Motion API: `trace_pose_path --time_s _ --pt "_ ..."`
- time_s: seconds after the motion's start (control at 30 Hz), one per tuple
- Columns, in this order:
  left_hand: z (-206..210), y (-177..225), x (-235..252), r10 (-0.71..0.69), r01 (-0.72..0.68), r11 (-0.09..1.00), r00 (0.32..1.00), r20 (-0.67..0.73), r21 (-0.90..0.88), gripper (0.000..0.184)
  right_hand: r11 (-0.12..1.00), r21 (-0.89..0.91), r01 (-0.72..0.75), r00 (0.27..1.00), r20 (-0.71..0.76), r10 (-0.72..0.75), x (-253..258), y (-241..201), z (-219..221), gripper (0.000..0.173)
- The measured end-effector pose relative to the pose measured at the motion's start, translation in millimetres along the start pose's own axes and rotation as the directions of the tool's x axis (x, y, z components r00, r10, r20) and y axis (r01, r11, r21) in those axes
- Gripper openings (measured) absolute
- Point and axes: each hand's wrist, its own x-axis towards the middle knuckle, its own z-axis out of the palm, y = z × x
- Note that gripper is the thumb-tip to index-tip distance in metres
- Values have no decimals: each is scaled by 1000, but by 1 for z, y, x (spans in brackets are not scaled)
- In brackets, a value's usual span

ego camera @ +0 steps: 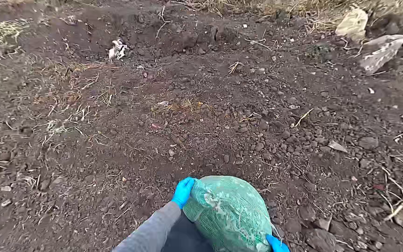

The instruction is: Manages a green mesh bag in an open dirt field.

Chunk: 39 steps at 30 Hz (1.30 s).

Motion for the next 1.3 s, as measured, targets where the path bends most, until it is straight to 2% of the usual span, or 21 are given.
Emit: trace_pose_path --time_s 0.07,0.17,0.27,0.33,0.4,0.47,0.53,0.63,0.7,0.77,0.83,0.9,0.97,1.03,1.07,1.1,1.13,1.17,1.2,1.23,1.3 --pt "7 9 -26 9 -11 1000 990 -140 -14 26 997 74 31 999 26 -33 13 23 -50 23" --pt "25 -6 -85 -36 57 997 941 -338 54 28 997 -31 66 978 201 -59 28 45 -133 24" --pt "38 -17 -147 -173 213 975 904 -390 62 34 986 -166 5 952 303 46 5 59 -192 31" --pt "47 -17 -172 -192 232 971 898 -396 56 40 978 -198 -70 933 333 134 0 63 -221 36" --pt "58 -9 -192 -192 218 976 892 -409 17 50 978 -128 -164 924 326 198 -2 56 -241 49" --pt "71 -3 -207 -188 195 981 894 -407 -26 61 967 44 -252 918 329 224 -1 29 -252 59" --pt "87 3 -212 -163 164 986 915 -369 -29 68 944 206 -259 930 318 186 5 -5 -263 61" --pt "103 18 -211 -84 84 996 948 -307 -14 71 925 323 -198 930 360 73 8 -48 -282 61" --pt "105 33 -210 2 0 1000 963 -271 8 71 915 383 -125 906 420 -52 1 -61 -298 68" --pt "101 49 -209 110 -92 992 964 -241 82 68 861 505 -62 904 394 -167 -18 -69 -306 77" --pt "93 64 -210 218 -183 966 957 -192 184 61 736 675 -51 924 311 -221 -45 -78 -297 84" --pt "88 75 -218 319 -276 926 938 -139 259 52 591 804 -66 927 268 -262 -70 -82 -276 83" --pt "94 85 -235 422 -383 880 902 -91 280 43 494 865 -93 910 275 -311 -91 -84 -246 81" --pt "108 95 -257 498 -476 836 867 -12 271 39 435 889 -146 860 331 -388 -111 -89 -212 77" --pt "117 102 -269 524 -514 815 851 39 269 39 451 880 -147 828 359 -430 -121 -92 -195 74" --pt "128 109 -279 544 -547 796 834 90 259 38 519 851 -83 803 366 -470 -130 -95 -178 69" --pt "141 117 -288 546 -564 791 825 144 237 37 626 777 71 778 350 -522 -137 -98 -164 61" --pt "154 126 -297 537 -568 797 822 191 206 36 723 625 294 736 335 -589 -143 -100 -151 56" --pt "165 135 -303 515 -554 816 826 228 165 35 757 379 532 679 344 -649 -149 -106 -140 57" --pt "175 144 -309 477 -517 848 840 257 116 33 698 109 708 625 364 -690 -157 -112 -130 57" --pt "192 159 -317 404 -405 912 869 286 -57 30 495 -256 830 557 407 -724 -171 -124 -116 52"
